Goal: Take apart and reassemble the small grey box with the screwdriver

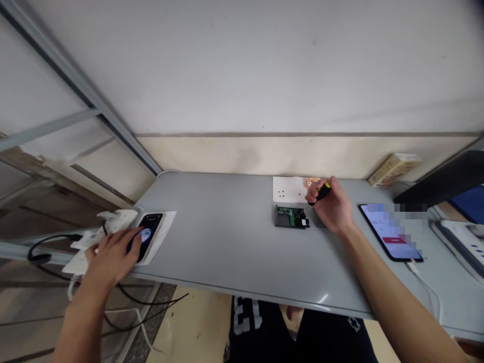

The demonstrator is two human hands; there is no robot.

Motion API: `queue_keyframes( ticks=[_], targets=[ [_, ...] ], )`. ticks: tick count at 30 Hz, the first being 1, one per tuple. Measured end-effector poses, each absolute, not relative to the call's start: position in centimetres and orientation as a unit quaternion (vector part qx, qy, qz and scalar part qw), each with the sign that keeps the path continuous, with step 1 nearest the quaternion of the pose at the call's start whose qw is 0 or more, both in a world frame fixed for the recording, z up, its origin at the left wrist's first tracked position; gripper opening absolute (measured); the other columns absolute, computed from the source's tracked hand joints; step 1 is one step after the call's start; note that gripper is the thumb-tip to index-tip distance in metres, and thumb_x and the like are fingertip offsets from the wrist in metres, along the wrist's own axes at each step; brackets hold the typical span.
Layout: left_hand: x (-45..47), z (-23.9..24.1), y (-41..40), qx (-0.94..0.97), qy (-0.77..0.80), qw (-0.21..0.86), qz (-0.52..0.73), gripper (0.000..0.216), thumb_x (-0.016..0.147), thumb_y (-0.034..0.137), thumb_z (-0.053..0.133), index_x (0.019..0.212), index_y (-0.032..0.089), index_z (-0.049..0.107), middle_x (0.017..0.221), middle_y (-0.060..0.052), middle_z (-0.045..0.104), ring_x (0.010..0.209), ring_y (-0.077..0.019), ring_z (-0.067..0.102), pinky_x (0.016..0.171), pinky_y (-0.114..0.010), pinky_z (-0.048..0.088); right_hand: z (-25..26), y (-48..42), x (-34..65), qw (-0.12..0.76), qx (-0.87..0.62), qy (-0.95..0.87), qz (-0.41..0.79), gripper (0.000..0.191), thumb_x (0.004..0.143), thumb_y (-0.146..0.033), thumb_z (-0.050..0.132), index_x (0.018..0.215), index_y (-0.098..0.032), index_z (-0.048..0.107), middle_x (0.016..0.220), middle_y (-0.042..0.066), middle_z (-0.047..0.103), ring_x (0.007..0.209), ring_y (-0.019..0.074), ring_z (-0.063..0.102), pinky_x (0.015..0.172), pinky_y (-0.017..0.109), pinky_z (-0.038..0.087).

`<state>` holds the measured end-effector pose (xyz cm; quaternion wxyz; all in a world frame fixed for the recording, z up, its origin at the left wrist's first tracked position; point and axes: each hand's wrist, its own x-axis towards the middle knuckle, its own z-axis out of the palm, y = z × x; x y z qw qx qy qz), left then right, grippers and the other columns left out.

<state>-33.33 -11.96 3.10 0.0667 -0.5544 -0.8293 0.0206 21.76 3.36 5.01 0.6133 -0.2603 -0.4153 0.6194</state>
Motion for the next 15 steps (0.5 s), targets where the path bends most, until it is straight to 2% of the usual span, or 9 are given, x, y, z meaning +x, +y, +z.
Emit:
queue_keyframes(
  ticks=[3,7,15],
  targets=[
    [-33.6,2.7,-14.7,-0.550,-0.831,0.083,0.031,0.055,0.102,0.047,0.025,0.141,0.028,0.058,0.147,-0.007,0.058,0.137,-0.0348,0.042,0.109,-0.059,0.031,5.0,3.4,21.7,0.615,-0.276,-0.427,0.603,0.040,0.094,-0.061,0.057,0.075,-0.026,0.064,0.071,0.003,0.046,0.063,0.0173,0.047,0.057,0.034,0.044],
    [-33.6,2.7,-16.5,-0.543,-0.835,0.082,0.040,0.055,0.101,0.043,0.022,0.142,0.032,0.055,0.149,-0.002,0.058,0.136,-0.0324,0.043,0.112,-0.057,0.026,5.0,3.4,21.5,0.621,-0.278,-0.428,0.595,0.040,0.094,-0.060,0.058,0.073,-0.026,0.061,0.071,0.003,0.049,0.063,0.0168,0.047,0.056,0.034,0.043],
    [-34.4,2.6,-15.3,-0.548,-0.832,0.075,0.046,0.049,0.102,0.039,0.025,0.136,0.027,0.058,0.143,-0.006,0.061,0.134,-0.0332,0.043,0.109,-0.057,0.029,5.1,3.2,21.5,0.617,-0.260,-0.422,0.611,0.040,0.096,-0.056,0.056,0.071,-0.025,0.061,0.072,0.003,0.046,0.062,0.0157,0.044,0.057,0.033,0.041]
  ],
)
